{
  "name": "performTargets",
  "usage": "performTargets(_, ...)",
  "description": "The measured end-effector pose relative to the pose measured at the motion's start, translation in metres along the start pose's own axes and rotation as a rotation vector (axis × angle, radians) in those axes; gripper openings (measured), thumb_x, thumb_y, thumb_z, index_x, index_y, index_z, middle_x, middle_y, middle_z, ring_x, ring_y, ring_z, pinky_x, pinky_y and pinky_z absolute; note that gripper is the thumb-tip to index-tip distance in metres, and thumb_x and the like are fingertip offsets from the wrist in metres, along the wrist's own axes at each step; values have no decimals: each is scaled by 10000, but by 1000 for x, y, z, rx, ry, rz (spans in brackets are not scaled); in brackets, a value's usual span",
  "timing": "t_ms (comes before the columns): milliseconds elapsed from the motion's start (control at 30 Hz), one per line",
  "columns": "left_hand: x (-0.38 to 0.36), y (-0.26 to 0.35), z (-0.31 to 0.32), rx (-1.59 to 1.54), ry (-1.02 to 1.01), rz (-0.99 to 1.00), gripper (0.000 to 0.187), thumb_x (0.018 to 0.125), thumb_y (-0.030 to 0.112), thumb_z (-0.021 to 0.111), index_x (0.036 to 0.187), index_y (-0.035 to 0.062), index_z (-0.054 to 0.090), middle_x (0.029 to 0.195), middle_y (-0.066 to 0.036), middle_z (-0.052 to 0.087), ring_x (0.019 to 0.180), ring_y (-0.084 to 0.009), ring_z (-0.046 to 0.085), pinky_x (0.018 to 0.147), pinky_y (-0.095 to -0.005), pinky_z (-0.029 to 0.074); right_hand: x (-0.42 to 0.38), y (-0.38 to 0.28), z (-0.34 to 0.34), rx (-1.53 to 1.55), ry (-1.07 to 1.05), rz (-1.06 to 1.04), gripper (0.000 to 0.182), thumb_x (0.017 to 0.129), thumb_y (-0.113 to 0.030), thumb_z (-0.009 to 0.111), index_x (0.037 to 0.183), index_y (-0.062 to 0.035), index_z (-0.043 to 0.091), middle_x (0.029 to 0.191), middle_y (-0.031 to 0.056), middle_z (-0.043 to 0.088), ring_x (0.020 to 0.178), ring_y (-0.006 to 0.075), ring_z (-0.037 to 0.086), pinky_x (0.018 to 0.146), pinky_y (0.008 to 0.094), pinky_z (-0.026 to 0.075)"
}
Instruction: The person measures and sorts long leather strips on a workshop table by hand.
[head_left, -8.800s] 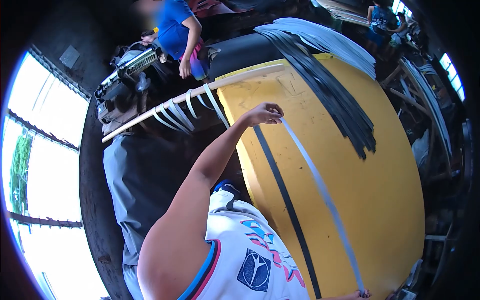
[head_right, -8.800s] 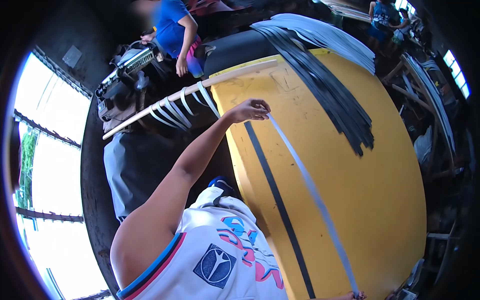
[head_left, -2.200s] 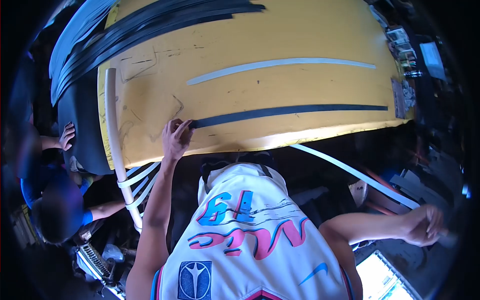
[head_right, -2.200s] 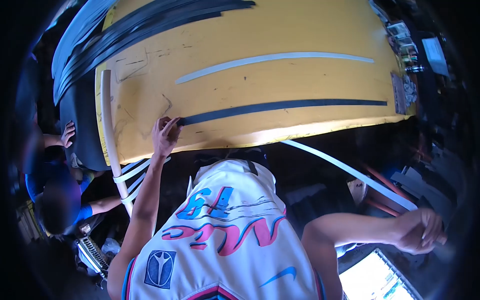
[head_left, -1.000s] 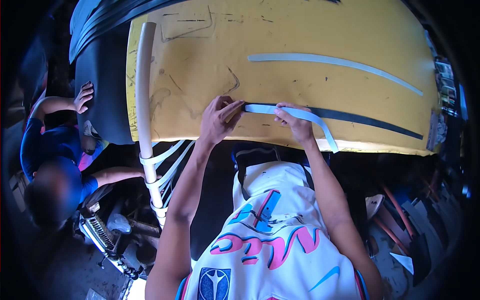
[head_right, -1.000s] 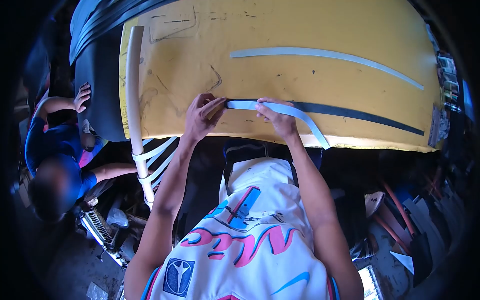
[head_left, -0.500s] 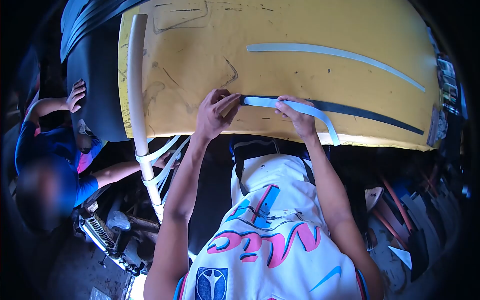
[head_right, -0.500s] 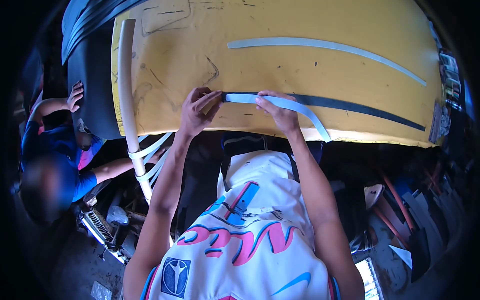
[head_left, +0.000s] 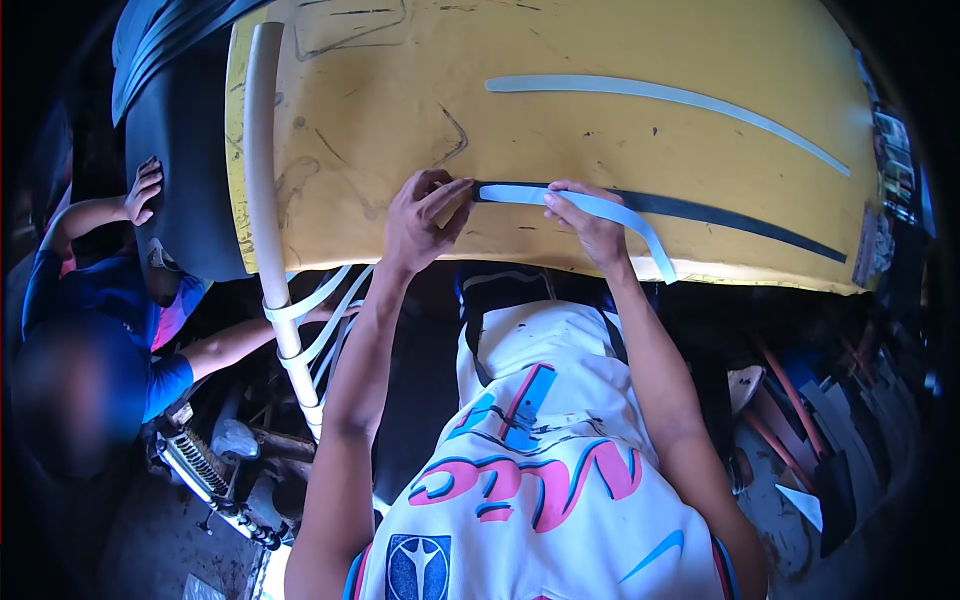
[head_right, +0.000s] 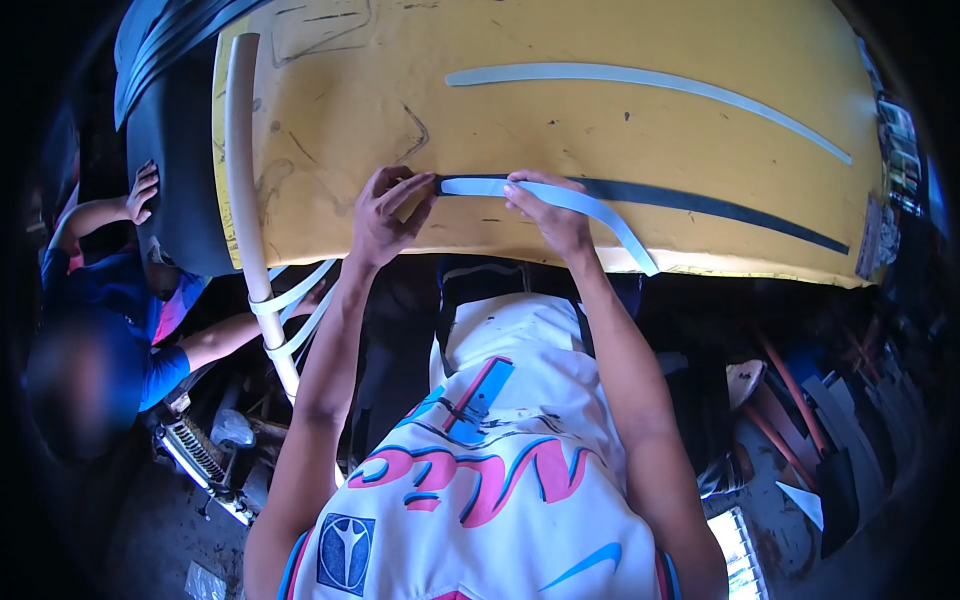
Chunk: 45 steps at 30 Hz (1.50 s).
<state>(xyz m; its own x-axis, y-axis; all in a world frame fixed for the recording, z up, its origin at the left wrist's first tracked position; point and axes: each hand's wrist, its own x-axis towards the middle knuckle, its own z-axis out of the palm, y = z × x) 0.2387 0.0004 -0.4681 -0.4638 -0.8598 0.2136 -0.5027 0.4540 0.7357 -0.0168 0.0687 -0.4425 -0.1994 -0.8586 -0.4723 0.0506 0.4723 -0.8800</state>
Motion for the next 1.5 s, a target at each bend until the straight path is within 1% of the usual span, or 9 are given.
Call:
performTargets(467,1,4,-2,25,-1,-5,374,758,85,806,1122,139,738,1011,-102,651,900,-270,652,762,-364,547,2,5,-2,-18,-12,-35,311,874,-217,757,1063,27,723,831,83,736,749,111,695,658,231,538)
performTargets(767,1,6,-1,-15,2,-61,344,757,105,781,1094,111,716,1013,-98,668,908,-277,656,784,-381,549,4,7,0,-36,-7,-32,315,878,-226,750,1056,32,718,813,80,733,747,108,696,657,234,540)
performTargets(833,4,7,0,23,-7,73,381,758,92,803,1128,97,712,1040,-104,675,923,-291,653,804,-387,535,4,6,0,-43,-6,-31,311,878,-222,750,1054,32,717,814,80,733,749,110,699,657,232,542)
performTargets(933,11,9,3,25,-52,115,368,764,97,807,1120,93,714,1026,-94,686,923,-291,653,804,-391,523,3,7,-1,-69,-21,-47,303,877,-210,749,1052,34,715,819,81,734,756,113,706,661,228,546)
performTargets(1067,12,3,6,23,-85,124,348,771,101,807,1107,90,720,1013,-88,687,917,-283,653,793,-386,517,4,5,0,-41,-16,-36,303,876,-201,746,1054,42,710,817,84,736,761,116,708,678,229,553)
performTargets(1267,14,4,8,40,-68,145,316,768,85,802,1079,107,748,997,-71,688,896,-259,650,767,-369,508,5,7,0,-77,-16,-31,301,878,-197,740,1056,44,708,816,89,739,769,118,710,688,230,552)
performTargets(1333,15,3,10,55,-34,156,256,777,103,795,1030,130,770,945,-8,698,808,-211,619,715,-333,483,5,7,1,-70,-15,-33,298,879,-197,738,1054,43,709,817,92,740,768,118,709,686,230,549)
performTargets(1433,14,2,11,52,-26,166,249,780,103,793,1027,131,772,943,-3,698,797,-204,613,711,-334,479,6,11,1,-81,-1,-48,288,879,-194,735,1046,40,710,813,95,735,743,123,703,673,236,543)
performTargets(1500,14,3,11,54,-22,164,245,781,104,793,1023,132,772,942,-3,698,797,-202,614,709,-334,479,8,15,1,-108,8,-111,264,883,-178,745,1043,30,717,882,79,715,744,117,707,659,224,558)
